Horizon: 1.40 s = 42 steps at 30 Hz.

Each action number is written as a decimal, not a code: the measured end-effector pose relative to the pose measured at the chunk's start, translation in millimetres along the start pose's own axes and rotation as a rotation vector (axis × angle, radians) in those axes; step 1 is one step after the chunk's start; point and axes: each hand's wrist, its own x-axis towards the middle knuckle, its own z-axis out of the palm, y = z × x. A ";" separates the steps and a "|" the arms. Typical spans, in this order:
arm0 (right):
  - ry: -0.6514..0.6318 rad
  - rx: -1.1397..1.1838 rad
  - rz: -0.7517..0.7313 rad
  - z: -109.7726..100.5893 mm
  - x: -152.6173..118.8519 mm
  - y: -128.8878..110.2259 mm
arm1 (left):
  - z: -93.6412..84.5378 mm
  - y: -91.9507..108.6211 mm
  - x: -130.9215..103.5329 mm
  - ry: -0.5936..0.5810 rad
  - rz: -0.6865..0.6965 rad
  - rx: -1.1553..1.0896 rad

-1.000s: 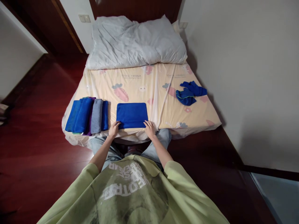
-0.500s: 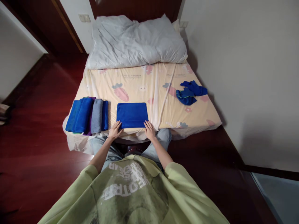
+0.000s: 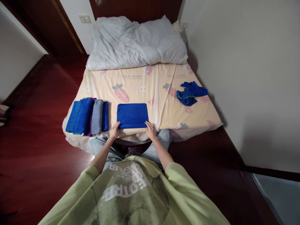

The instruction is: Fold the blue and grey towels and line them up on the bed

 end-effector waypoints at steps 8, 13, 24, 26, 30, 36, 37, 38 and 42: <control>0.010 -0.001 0.024 0.4 5.8 0.9 | -0.4 0.5 0.7 0.005 -0.015 -0.017; 0.030 0.002 0.023 0.1 9.6 1.9 | -2.1 -0.8 3.6 0.008 -0.061 -0.065; 0.124 0.175 0.089 -12.9 25.3 5.5 | -20.0 0.1 8.6 0.086 -0.142 -0.166; 0.133 0.221 0.108 -13.3 23.4 4.1 | -21.8 2.3 6.5 0.109 -0.155 -0.152; 0.121 0.257 0.175 -13.1 21.2 1.7 | -26.2 9.1 4.2 0.145 -0.198 -0.117; 0.120 0.224 0.235 -12.2 23.4 0.8 | -27.5 11.7 7.0 0.156 -0.243 -0.041; 0.118 0.217 0.239 -11.9 24.0 0.9 | -25.9 10.3 7.5 0.157 -0.248 -0.050; 0.114 0.208 0.247 -11.6 24.5 0.9 | -23.8 8.5 7.9 0.162 -0.249 -0.067; 0.061 0.185 0.320 -10.8 25.8 1.1 | -12.9 -1.1 8.9 0.210 -0.209 -0.152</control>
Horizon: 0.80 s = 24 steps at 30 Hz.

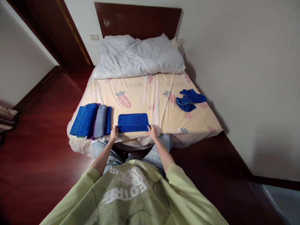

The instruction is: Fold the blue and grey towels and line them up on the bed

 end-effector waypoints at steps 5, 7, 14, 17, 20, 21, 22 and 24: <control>-0.030 -0.036 0.074 0.6 1.4 -1.5 | 7.4 -7.5 0.1 0.044 0.016 -0.011; -0.038 -0.043 0.091 1.3 2.2 -2.6 | 8.4 -7.4 0.2 0.059 0.014 0.001; -0.028 -0.100 0.124 5.8 2.6 -7.5 | 10.6 -4.3 1.8 0.046 -0.003 0.074; -0.023 -0.123 0.129 6.9 2.0 -9.5 | 11.5 -4.5 1.8 0.046 0.001 0.091; -0.011 -0.130 0.129 8.2 1.9 -9.2 | 12.7 -5.3 1.3 0.044 0.005 0.109; -0.005 -0.133 0.128 8.9 1.8 -8.7 | 13.1 -5.6 1.2 0.040 0.006 0.117; 0.000 -0.137 0.126 9.6 1.7 -8.0 | 13.7 -5.8 1.1 0.036 0.006 0.125; 0.005 -0.143 0.119 11.2 1.2 -6.7 | 14.9 -6.6 0.7 0.030 0.003 0.139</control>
